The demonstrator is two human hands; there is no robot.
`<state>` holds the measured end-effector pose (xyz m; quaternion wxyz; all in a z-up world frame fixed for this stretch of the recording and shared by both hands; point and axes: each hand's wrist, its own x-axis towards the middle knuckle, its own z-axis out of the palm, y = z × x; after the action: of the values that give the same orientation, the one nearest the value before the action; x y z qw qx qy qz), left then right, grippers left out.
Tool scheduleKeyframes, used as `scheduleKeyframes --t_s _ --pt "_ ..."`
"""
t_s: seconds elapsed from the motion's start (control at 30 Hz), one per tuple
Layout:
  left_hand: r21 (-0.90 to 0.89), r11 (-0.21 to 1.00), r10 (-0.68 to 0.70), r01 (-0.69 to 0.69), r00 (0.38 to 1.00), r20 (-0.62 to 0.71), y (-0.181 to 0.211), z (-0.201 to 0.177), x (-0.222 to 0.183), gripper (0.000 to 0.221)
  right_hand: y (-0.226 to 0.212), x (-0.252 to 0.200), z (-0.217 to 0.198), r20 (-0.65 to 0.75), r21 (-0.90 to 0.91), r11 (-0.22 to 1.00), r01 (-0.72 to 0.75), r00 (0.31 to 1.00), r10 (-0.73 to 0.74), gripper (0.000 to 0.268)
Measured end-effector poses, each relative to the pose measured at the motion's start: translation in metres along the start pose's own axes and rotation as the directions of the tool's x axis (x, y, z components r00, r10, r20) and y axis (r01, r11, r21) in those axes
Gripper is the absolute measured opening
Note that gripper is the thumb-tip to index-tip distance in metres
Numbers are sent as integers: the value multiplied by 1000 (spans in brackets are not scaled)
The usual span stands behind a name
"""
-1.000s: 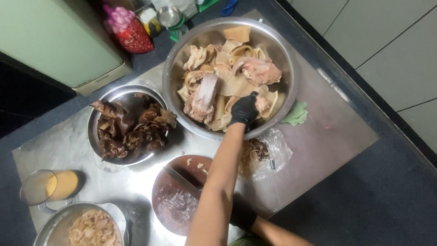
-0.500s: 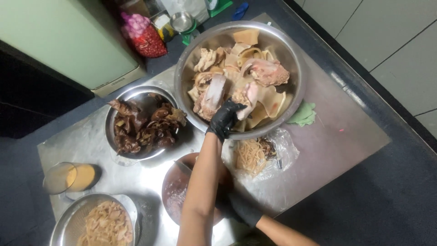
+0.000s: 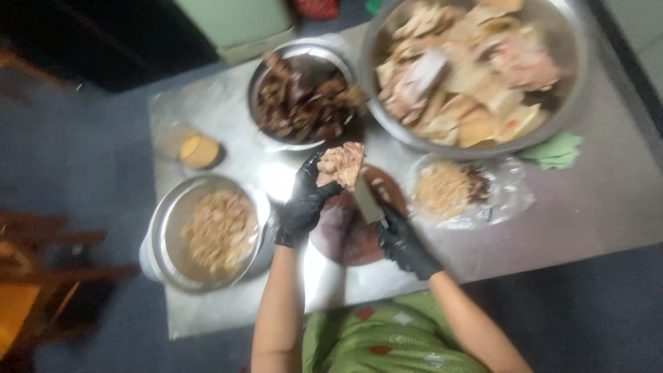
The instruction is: Slicing cooked meat or offal into thin strips on a wooden cutting board using a knife.
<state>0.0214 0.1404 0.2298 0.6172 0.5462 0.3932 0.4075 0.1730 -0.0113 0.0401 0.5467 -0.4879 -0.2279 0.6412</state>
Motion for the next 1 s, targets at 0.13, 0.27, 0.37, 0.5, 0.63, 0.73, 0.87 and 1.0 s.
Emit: scheduleKeyframes --t_s 0.13,0.27,0.37,0.5,0.63,0.73,0.87,1.0 --pt "146 987 -75 69 997 37 -1 -50 -46 67 -17 -1 12 -61 -38 999 -5 998 3 63" --pt "453 891 -181 -19 901 394 -20 -70 -73 77 -31 -8 23 -108 -77 997 -17 994 9 57" --pt "690 722 -95 -54 980 176 -122 -101 -58 82 -40 -11 31 -110 -69 998 1 994 -9 60" --pt "940 342 186 2 980 -70 -185 -110 -15 91 -37 -8 31 -154 -68 998 -4 988 -6 44" --pt "374 748 -512 548 835 -201 -137 -62 -32 61 -37 -11 32 -186 -125 992 -15 982 -8 34" --pt "882 373 -352 288 923 -153 -162 -48 -48 62 -37 -16 29 -174 -304 953 -5 983 -51 36" --pt "849 405 -422 340 893 -156 -208 -56 -57 55 -10 -41 -1 -67 -721 693 7 995 -79 43" --pt "621 632 -449 464 872 -194 -143 -43 -71 62 -34 -85 13 17 -940 338 56 993 -118 50"
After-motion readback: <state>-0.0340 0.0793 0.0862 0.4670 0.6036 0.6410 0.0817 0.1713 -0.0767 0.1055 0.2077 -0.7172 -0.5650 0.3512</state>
